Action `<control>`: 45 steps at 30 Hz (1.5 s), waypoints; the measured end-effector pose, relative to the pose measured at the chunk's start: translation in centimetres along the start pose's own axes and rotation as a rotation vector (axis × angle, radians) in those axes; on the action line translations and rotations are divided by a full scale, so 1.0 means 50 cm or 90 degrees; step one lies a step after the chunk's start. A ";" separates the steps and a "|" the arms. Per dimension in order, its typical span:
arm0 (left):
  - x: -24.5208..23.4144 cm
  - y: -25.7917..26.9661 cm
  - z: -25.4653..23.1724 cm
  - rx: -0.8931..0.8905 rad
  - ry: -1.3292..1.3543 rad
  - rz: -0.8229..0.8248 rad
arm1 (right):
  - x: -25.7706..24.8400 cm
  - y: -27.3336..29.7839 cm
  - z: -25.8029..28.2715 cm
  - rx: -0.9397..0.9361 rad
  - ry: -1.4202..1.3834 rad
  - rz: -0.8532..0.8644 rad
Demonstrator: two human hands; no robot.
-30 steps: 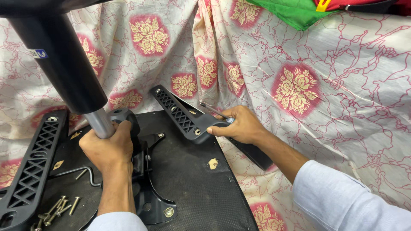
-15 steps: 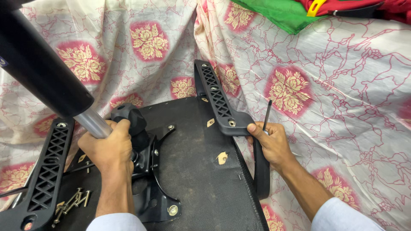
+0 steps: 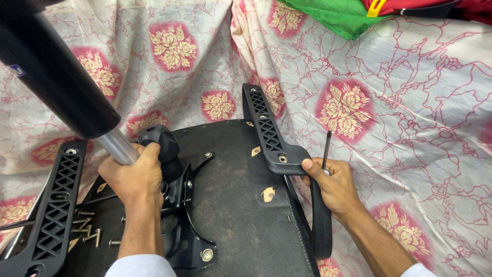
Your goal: The person uses a screwdriver to remove screws from a black plastic chair base, detaches a curved support piece, and then reattaches it by aligning holes and tightening screws. The person handles multiple screws and the chair base throughout the process.
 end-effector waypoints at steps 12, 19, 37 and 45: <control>-0.023 -0.036 -0.021 -0.037 0.060 -0.019 | 0.016 0.013 0.033 0.023 0.101 0.000; -0.017 -0.048 -0.031 -0.030 0.106 -0.024 | 0.042 0.027 0.016 0.044 0.084 0.012; -0.004 -0.046 -0.028 -0.031 0.120 -0.002 | 0.063 0.014 0.160 -0.183 0.488 0.179; 0.008 -0.038 -0.038 -0.010 0.089 0.025 | 0.234 -0.090 0.333 -0.272 0.233 0.169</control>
Point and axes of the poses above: each hand's wrist, its own y-axis away from the middle knuckle, its own x-axis out of the palm, z = x × y, the point moved 9 cm from there along -y, towards the middle knuckle, and after that the axes turned 4 degrees about z, right-handed, at the moved point
